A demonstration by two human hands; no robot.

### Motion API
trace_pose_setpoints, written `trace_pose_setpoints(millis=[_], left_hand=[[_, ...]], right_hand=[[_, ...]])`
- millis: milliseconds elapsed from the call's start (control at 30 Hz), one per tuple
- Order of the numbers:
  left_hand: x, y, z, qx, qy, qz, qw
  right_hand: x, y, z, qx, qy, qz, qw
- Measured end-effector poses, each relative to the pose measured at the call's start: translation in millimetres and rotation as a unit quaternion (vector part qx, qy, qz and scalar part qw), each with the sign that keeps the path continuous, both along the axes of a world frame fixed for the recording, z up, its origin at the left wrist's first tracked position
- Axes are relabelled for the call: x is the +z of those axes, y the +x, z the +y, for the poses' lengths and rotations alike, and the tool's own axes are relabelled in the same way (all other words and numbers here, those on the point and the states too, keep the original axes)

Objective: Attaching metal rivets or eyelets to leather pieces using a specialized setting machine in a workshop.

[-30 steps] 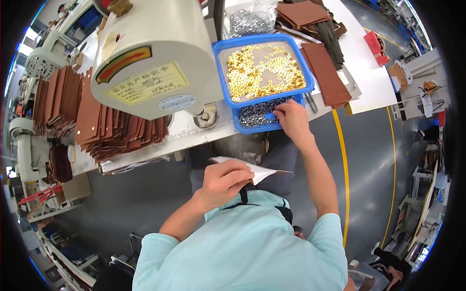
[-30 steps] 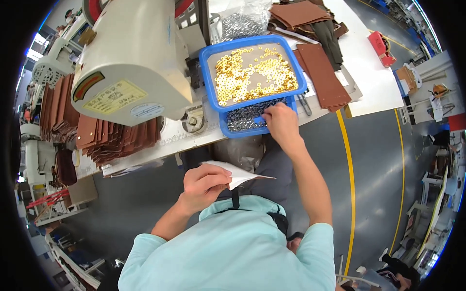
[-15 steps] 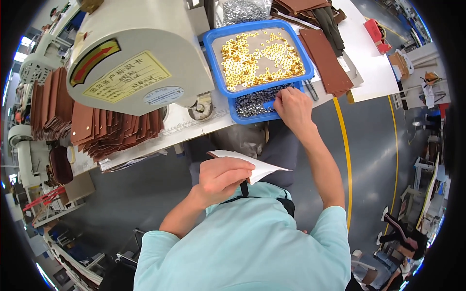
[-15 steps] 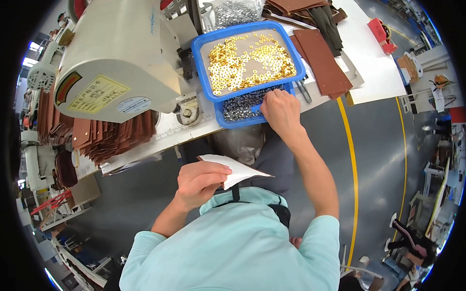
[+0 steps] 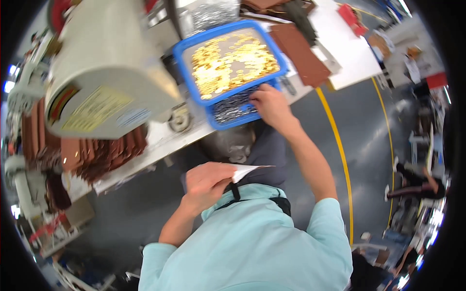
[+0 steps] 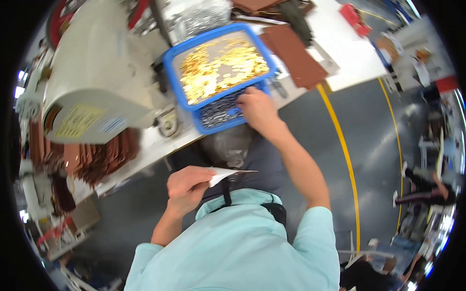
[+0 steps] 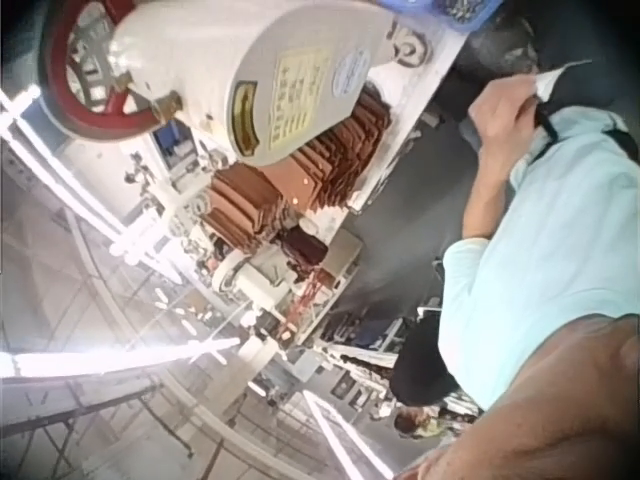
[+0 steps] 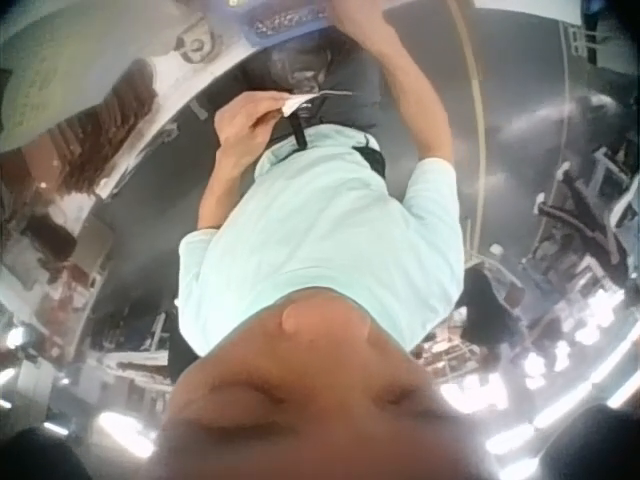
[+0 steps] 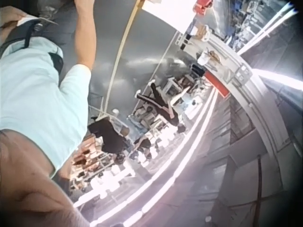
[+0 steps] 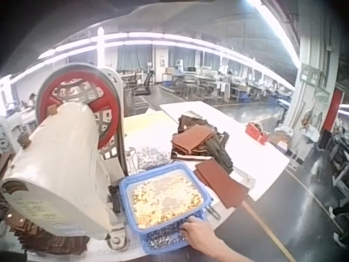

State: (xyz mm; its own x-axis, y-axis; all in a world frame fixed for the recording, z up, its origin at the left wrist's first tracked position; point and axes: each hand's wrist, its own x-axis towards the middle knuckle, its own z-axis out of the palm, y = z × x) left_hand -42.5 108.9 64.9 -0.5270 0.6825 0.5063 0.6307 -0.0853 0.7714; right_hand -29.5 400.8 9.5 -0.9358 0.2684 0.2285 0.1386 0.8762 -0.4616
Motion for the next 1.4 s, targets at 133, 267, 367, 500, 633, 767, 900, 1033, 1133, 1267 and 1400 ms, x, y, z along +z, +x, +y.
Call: trace_pose_setpoints(millis=[133, 267, 367, 500, 633, 767, 900, 1033, 1133, 1267, 1400], left_hand=[[-3, 7, -10, 0.069, -0.034, -0.029, 0.997], [-9, 6, -15, 0.055, -0.020, -0.057, 0.997], [-11, 1, -12, 0.070, -0.066, -0.069, 0.993], [-7, 0, -14, 0.086, -0.091, -0.020, 0.992], [5, 3, -5, 0.056, -0.053, 0.019, 0.997], [11, 3, 0, -0.006, -0.031, 0.043, 0.999], [8, 6, -11, 0.024, -0.010, 0.058, 0.998], [1, 8, -18, 0.042, 0.000, 0.055, 0.998], [1, 7, -21, 0.040, -0.007, 0.041, 0.998], [0, 4, -19, 0.046, -0.011, 0.043, 0.998], [2, 0, -23, 0.062, -0.002, 0.028, 0.998]], right_hand=[[-26, -15, -11, 0.039, 0.055, 0.022, 0.997], [-29, -30, -22, -0.005, 0.026, 0.041, 0.999], [-23, -21, -23, -0.038, 0.031, 0.079, 0.996], [-11, -15, -40, 0.029, -0.107, 0.168, 0.980], [43, 34, -59, 0.112, -0.490, 0.042, 0.864], [68, 77, -75, 0.096, -0.564, -0.052, 0.819], [79, 76, -93, 0.159, -0.547, -0.067, 0.819], [85, 68, -99, 0.187, -0.505, -0.083, 0.839], [86, 66, -100, 0.219, -0.438, -0.060, 0.870], [87, 64, -98, 0.226, -0.414, -0.063, 0.880], [90, 57, -101, 0.248, -0.371, -0.052, 0.894]])
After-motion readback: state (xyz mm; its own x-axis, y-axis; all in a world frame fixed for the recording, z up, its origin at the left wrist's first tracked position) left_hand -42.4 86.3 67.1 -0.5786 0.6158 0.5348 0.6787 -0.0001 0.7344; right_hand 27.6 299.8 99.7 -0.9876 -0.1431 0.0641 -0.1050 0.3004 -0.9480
